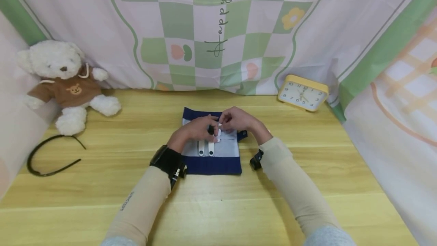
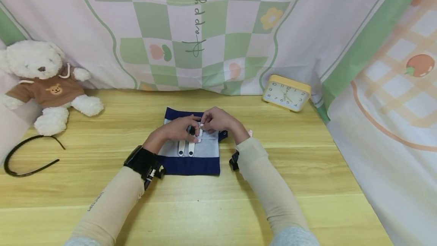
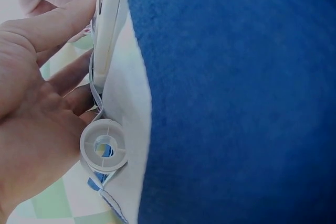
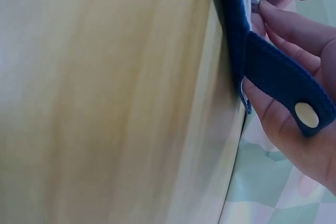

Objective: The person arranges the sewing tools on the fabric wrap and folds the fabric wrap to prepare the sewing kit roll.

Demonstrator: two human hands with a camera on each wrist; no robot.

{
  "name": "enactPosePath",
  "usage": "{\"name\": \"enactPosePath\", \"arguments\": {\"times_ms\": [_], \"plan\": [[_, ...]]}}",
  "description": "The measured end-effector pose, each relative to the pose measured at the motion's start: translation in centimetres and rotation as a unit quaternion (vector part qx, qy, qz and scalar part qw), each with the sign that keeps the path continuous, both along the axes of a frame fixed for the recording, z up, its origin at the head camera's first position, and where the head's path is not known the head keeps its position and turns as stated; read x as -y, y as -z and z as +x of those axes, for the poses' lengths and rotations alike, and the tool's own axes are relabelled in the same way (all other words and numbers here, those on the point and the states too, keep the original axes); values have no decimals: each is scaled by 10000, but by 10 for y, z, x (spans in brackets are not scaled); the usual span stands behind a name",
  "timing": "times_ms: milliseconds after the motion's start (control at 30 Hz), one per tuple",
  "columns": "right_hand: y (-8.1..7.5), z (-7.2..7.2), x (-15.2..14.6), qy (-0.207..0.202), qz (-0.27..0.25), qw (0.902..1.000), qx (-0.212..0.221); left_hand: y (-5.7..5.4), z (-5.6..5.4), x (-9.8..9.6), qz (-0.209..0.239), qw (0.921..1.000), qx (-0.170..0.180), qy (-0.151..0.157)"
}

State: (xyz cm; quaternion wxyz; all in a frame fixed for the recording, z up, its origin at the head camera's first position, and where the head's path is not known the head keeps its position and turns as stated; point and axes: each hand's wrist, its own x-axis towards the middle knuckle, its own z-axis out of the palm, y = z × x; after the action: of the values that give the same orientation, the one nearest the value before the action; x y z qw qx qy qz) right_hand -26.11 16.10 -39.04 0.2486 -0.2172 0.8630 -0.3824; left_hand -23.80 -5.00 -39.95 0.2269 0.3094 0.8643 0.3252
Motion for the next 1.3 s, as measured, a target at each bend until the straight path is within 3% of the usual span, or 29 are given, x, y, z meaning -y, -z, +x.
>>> {"name": "enactPosePath", "arguments": {"times_ms": [433, 700, 933, 1100, 1300], "plan": [[-3, 0, -1, -579, -66, 9982, 122, -1, 0, -3, -190, 9997, 10, -123], [-1, 2, -2, -541, -120, 9983, 153, 1, 0, -3, -213, 9996, 83, -155], [-4, 4, -12, -305, -286, 9991, -34, -2, 1, -3, -174, 9997, -6, -172], [-11, 8, -31, -4, -476, 9984, -304, -5, 2, -4, 109, 9996, -99, -242], [-14, 13, -59, 303, -362, 9984, -309, -4, 1, -8, 306, 9988, 72, -381]]}}
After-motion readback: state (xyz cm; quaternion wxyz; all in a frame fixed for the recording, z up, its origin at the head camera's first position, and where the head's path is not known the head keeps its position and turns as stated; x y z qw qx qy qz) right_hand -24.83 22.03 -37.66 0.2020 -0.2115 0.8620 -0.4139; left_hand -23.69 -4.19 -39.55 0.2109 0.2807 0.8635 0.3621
